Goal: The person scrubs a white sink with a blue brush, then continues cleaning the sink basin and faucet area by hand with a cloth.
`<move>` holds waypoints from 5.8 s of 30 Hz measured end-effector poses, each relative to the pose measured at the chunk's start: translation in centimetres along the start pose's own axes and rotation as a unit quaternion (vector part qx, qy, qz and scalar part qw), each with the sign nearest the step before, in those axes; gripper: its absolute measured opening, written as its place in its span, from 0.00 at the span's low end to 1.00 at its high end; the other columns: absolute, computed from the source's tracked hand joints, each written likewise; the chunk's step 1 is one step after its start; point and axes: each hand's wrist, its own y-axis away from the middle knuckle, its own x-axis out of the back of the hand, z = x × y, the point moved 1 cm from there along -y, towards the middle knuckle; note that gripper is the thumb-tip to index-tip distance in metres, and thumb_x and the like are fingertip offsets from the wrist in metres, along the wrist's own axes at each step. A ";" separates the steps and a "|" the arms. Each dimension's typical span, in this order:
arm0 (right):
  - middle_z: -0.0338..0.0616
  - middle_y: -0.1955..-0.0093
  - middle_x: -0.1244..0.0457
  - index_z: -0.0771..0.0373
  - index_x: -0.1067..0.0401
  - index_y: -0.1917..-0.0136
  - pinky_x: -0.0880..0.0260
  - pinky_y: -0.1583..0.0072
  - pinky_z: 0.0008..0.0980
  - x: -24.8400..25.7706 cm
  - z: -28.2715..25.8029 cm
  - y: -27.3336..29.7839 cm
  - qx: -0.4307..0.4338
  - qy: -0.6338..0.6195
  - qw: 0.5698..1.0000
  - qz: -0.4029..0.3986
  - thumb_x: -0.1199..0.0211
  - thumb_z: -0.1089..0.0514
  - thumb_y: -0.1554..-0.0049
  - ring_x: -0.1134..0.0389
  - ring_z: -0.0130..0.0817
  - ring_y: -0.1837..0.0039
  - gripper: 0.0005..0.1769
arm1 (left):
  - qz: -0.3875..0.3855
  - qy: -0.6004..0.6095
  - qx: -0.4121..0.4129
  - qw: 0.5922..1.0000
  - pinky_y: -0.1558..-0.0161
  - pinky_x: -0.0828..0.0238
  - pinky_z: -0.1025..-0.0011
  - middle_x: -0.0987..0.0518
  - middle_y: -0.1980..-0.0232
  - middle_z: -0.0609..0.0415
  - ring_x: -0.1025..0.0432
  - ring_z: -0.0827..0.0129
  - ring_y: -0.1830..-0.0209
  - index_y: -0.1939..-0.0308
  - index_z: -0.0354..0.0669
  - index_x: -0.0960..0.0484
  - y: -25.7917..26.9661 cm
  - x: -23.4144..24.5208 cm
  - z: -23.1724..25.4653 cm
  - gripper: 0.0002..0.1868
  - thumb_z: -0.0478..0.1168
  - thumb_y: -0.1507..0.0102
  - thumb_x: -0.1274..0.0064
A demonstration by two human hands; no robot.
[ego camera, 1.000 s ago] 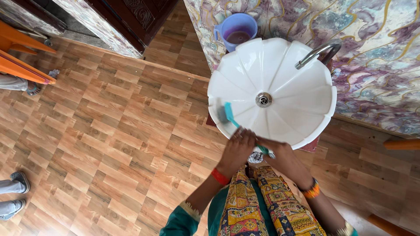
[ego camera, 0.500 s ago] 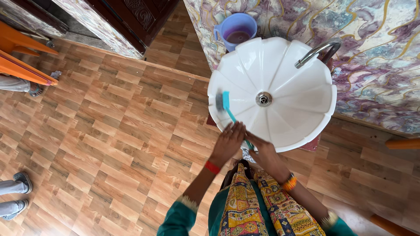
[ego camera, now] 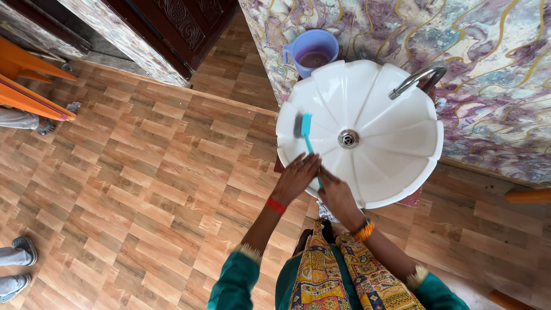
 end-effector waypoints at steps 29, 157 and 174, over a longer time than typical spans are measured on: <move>0.72 0.32 0.41 0.80 0.36 0.36 0.26 0.41 0.41 -3.3 3.0 -3.0 0.044 0.148 0.987 0.046 0.39 0.72 0.54 0.32 0.58 0.35 0.31 | -0.023 -0.012 -0.044 0.999 0.23 0.44 0.62 0.29 0.27 0.46 0.33 0.62 0.27 0.31 0.36 0.29 -4.0 -2.8 -3.8 0.25 0.35 0.33 0.56; 0.53 0.55 0.34 0.71 0.32 0.39 0.35 0.60 0.35 6.8 -0.2 4.8 0.007 -0.160 0.984 0.073 0.50 0.53 0.33 0.35 0.38 0.64 0.18 | 0.069 0.361 0.140 0.920 0.49 0.21 0.59 0.20 0.44 0.48 0.22 0.53 0.48 0.29 0.51 0.33 -3.5 12.3 11.5 0.25 0.36 0.31 0.49; 0.56 0.54 0.35 0.69 0.36 0.35 0.34 0.60 0.41 7.1 -0.6 6.2 -0.145 -0.207 0.967 -0.019 0.54 0.55 0.37 0.35 0.46 0.65 0.21 | 0.112 0.317 0.123 0.934 0.50 0.19 0.63 0.20 0.40 0.50 0.20 0.56 0.47 0.25 0.56 0.36 -2.4 10.6 12.5 0.35 0.32 0.36 0.46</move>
